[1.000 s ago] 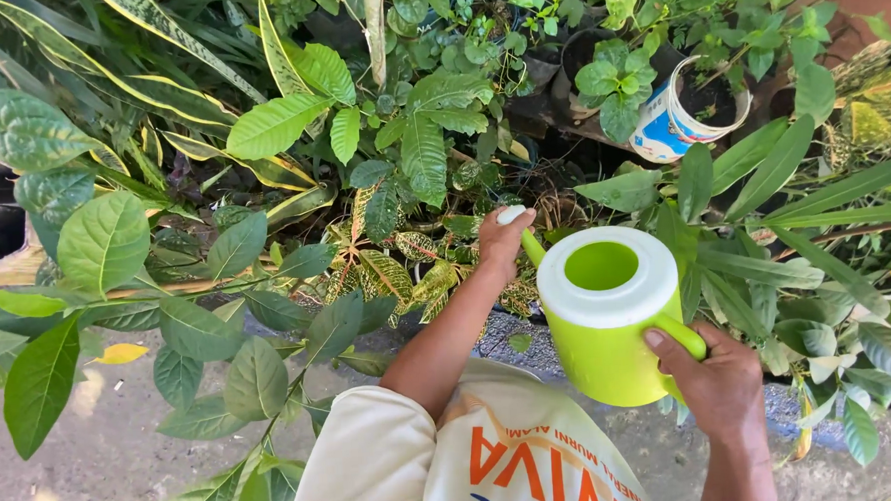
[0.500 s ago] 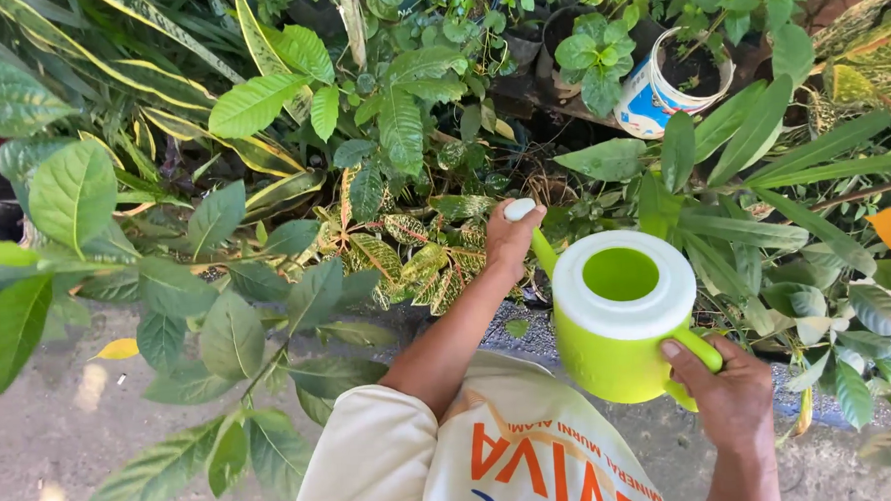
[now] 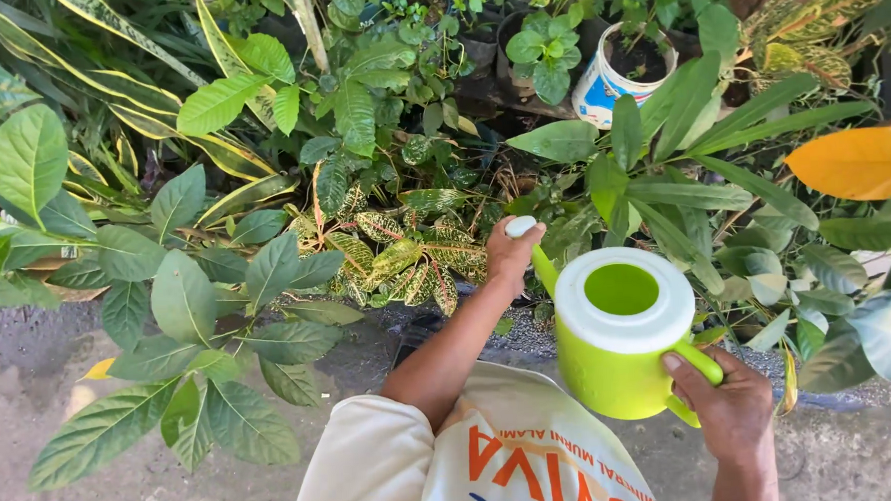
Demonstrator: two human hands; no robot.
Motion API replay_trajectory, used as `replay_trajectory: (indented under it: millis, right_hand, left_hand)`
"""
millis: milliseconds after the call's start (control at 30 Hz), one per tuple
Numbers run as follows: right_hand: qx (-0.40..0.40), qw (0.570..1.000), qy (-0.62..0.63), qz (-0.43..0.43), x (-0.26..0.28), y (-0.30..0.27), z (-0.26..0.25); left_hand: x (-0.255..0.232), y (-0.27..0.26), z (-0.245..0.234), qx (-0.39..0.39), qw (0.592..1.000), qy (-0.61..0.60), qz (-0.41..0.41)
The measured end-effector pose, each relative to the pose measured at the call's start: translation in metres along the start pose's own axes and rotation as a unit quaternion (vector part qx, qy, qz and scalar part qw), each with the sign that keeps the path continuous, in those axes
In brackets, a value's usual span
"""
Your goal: Watering several different types of plants in an outdoor garden using a plastic watering can.
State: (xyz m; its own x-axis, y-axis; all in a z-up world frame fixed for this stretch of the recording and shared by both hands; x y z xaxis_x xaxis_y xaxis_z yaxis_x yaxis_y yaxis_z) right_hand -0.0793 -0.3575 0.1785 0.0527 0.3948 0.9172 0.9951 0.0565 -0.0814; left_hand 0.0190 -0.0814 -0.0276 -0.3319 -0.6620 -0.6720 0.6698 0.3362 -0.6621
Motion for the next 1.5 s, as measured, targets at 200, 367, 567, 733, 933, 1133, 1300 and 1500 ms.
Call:
replay_trajectory:
  millis: [200,367,567,733,933,1133,1300,1500]
  right_hand:
    - [-0.003,0.999,-0.042,0.006,-0.002,-0.004,-0.015]
    - [0.004,0.997,-0.08,-0.011,-0.002,0.003,-0.012]
    - [0.011,0.99,-0.139,-0.019,0.034,0.017,0.015]
    - [0.027,0.988,-0.148,-0.019,0.052,0.032,0.035]
    - [0.016,0.985,-0.173,0.014,0.056,0.042,0.048]
    - [-0.008,0.986,-0.161,0.047,0.051,0.034,0.042]
    - [-0.009,0.99,-0.14,0.026,0.037,0.023,0.025]
    - [-0.034,0.994,-0.1,0.04,0.02,0.004,0.003]
  left_hand:
    - [0.02,-0.001,0.01,0.022,1.0,-0.005,-0.006]
    - [0.024,0.014,0.012,0.023,0.999,-0.024,-0.003]
    - [0.032,0.044,0.009,0.043,0.996,-0.067,-0.04]
    - [0.024,0.06,0.006,0.038,0.993,-0.091,-0.068]
    - [0.015,0.067,0.005,0.05,0.989,-0.089,-0.106]
    - [0.01,0.061,0.01,0.039,0.994,-0.045,-0.095]
    - [0.028,0.064,0.02,0.045,0.998,-0.042,-0.033]
    - [0.013,0.025,0.024,0.037,0.998,0.002,-0.042]
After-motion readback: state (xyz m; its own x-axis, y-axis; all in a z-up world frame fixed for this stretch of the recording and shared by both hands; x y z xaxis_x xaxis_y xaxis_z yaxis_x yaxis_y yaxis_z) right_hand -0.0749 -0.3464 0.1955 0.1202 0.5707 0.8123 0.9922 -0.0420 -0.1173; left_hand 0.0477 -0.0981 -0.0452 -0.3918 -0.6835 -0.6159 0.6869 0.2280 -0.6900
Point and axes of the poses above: each hand's wrist, its own y-axis towards the middle knuckle, its own z-axis out of the palm, x = y × z, the point moved 2 cm from there along y, towards the middle knuckle, and after that the axes turned 7 degrees about -z, right-handed, at the moved point
